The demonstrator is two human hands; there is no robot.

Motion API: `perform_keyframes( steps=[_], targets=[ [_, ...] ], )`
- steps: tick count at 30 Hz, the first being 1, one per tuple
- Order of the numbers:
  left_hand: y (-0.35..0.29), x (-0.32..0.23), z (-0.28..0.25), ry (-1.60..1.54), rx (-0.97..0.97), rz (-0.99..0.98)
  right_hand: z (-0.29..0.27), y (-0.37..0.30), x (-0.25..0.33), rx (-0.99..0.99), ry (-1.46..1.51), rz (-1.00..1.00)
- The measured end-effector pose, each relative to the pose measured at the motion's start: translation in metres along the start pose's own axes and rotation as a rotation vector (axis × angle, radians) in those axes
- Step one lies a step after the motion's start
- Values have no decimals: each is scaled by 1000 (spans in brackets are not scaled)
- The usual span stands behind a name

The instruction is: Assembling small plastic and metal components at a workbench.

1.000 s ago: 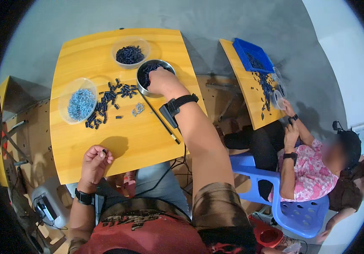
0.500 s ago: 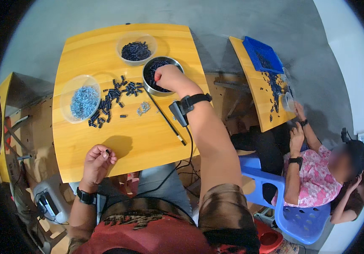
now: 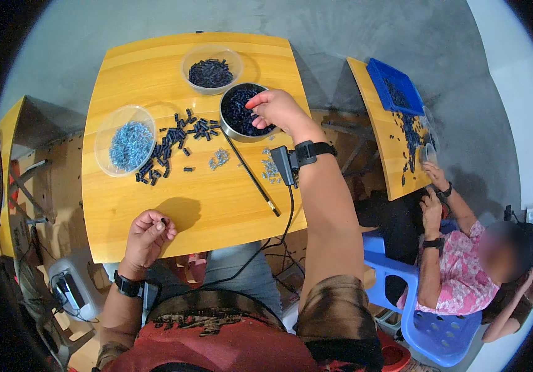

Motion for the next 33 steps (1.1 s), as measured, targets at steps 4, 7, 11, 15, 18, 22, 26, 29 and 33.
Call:
perform_keyframes(
  steps=[4, 7, 11, 15, 18, 22, 26, 29, 33],
  targets=[
    [0, -1, 2, 4, 13, 6, -3, 3, -6, 28, 58, 24],
    [0, -1, 1, 7, 4, -1, -2, 2, -5, 48, 31, 7],
    [1, 0, 0, 7, 8, -5, -4, 4, -8, 47, 53, -1],
    [0, 0, 0, -2, 12, -1, -3, 1, -5, 49, 58, 0],
    [0, -1, -1, -7, 13, -4, -3, 1, -4, 71, 32, -13],
    [0, -1, 2, -30, 40, -4, 0, -1, 0, 77, 16, -22],
    [1, -1, 4, -37, 61, -9, 2, 1, 0, 73, 37, -19],
    [1, -1, 3, -42, 48, -14, 1, 4, -3, 67, 38, -10],
    [0, -2, 2, -41, 47, -5, 1, 6, -7, 86, 58, 25]
  ],
)
Point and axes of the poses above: each hand's wrist, its own y-axis towards the middle knuckle, its own z-axis out of the palm, x = y × z, the point moved 9 cm from there along y, towards the middle knuckle, and after that the axes turned 8 degrees about -z, right-handed, at the moved point
